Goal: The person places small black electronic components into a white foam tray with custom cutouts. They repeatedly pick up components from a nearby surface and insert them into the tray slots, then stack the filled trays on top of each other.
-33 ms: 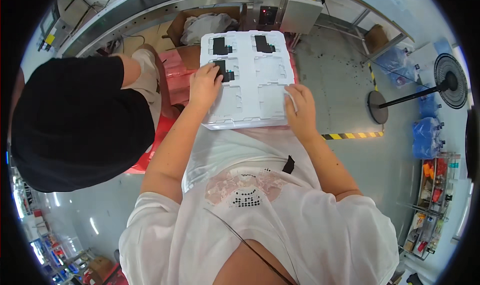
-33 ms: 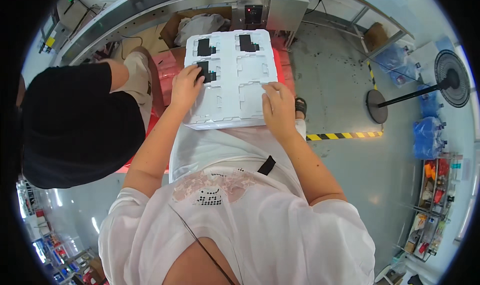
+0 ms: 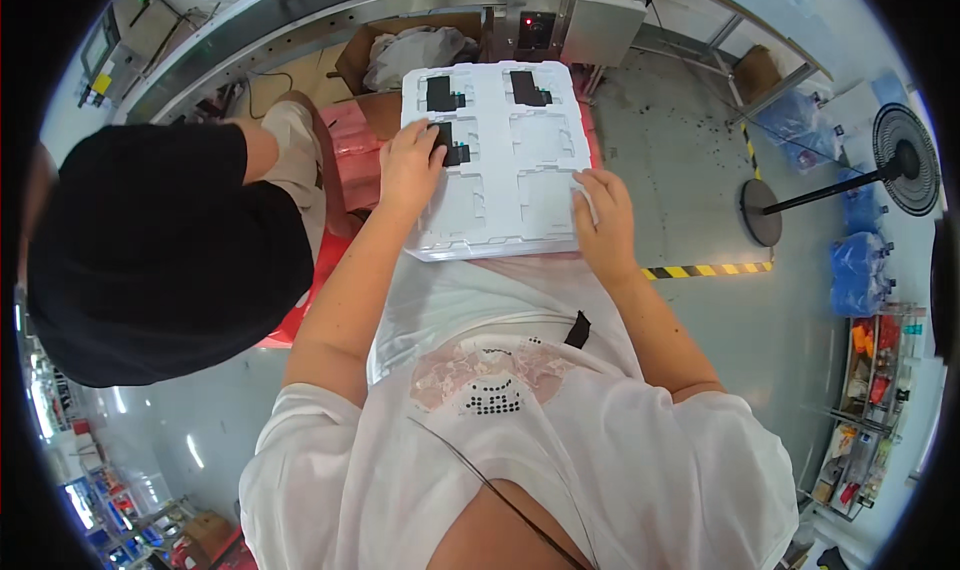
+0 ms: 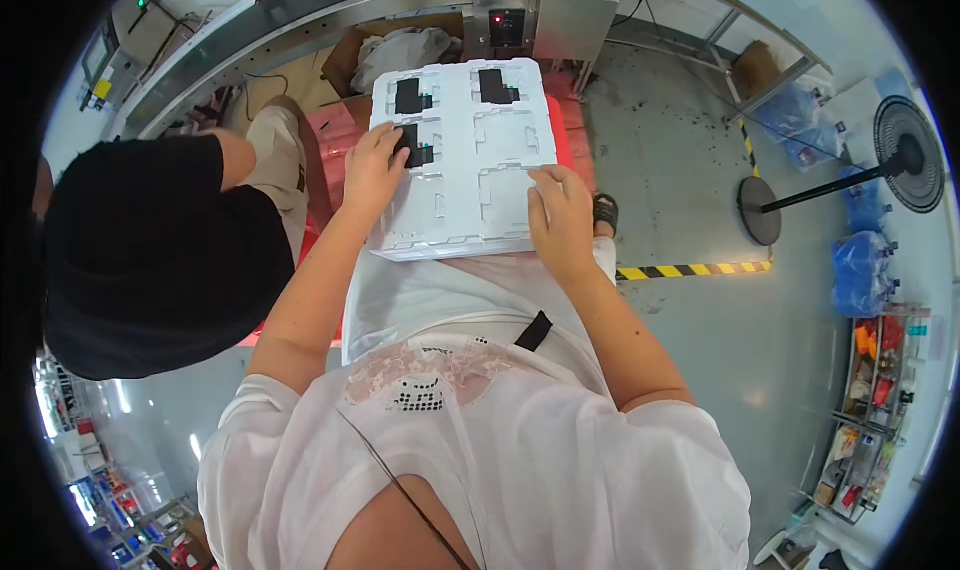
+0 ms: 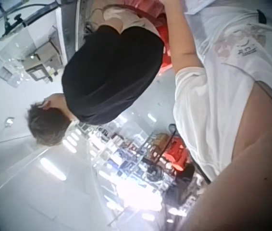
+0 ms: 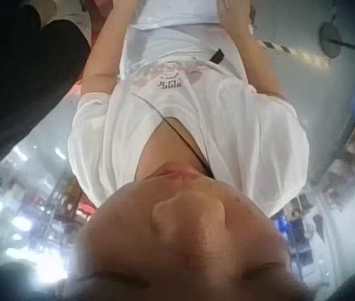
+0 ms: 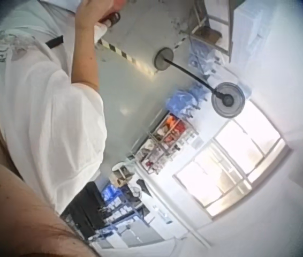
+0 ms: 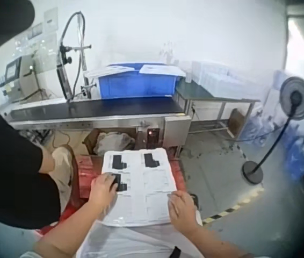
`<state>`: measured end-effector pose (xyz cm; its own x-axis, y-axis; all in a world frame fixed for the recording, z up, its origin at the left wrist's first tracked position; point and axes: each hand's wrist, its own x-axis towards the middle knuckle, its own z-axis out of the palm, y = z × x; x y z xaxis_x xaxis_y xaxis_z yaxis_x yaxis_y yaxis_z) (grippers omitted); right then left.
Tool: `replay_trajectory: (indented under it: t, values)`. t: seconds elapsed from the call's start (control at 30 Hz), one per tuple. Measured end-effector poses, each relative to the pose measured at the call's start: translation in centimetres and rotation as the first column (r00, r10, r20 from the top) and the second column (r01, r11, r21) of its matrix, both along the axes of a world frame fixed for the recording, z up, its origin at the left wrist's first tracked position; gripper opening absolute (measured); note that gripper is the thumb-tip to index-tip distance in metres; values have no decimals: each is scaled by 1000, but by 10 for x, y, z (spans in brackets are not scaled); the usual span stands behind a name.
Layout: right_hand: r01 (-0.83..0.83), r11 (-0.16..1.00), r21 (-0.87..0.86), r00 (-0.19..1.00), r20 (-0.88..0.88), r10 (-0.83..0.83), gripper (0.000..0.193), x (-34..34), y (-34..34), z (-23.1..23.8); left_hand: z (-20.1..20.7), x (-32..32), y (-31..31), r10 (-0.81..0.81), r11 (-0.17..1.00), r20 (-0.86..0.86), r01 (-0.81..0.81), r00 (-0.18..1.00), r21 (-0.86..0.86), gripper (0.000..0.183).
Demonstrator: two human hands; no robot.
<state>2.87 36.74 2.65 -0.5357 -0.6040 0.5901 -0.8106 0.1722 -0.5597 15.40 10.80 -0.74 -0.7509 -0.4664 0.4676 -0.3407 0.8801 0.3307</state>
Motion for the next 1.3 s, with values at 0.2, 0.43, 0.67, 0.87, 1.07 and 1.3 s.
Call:
replay_trajectory:
  t: [0.2,0.43,0.67,0.87,1.07,1.3]
  values:
    - [201,973,117,948,226,-224,37,1,16,-43,-14,-44,-38,90,992,286,-61,954,-107,54]
    - [90,995,-40,820,570,-51,41,-13,39,-74,-22,-43,-36,113,970,288,-43,951,-240,52]
    - [201,980,5,164,986,-39,20,-22,88,-135,-20,43,-32,413,178,281,-379,866,908,57]
    - [52,995,-89,362,930,65,36,-15,77,-148,1,30,-1,402,89,343,-409,849,908,57]
    - [-94,983,-155,512,840,181,65,-22,46,-125,11,21,10,457,11,337,-384,823,923,52]
    - [68,936,-345,363,883,299,55,-6,54,-132,14,22,2,498,-31,356,-395,791,918,47]
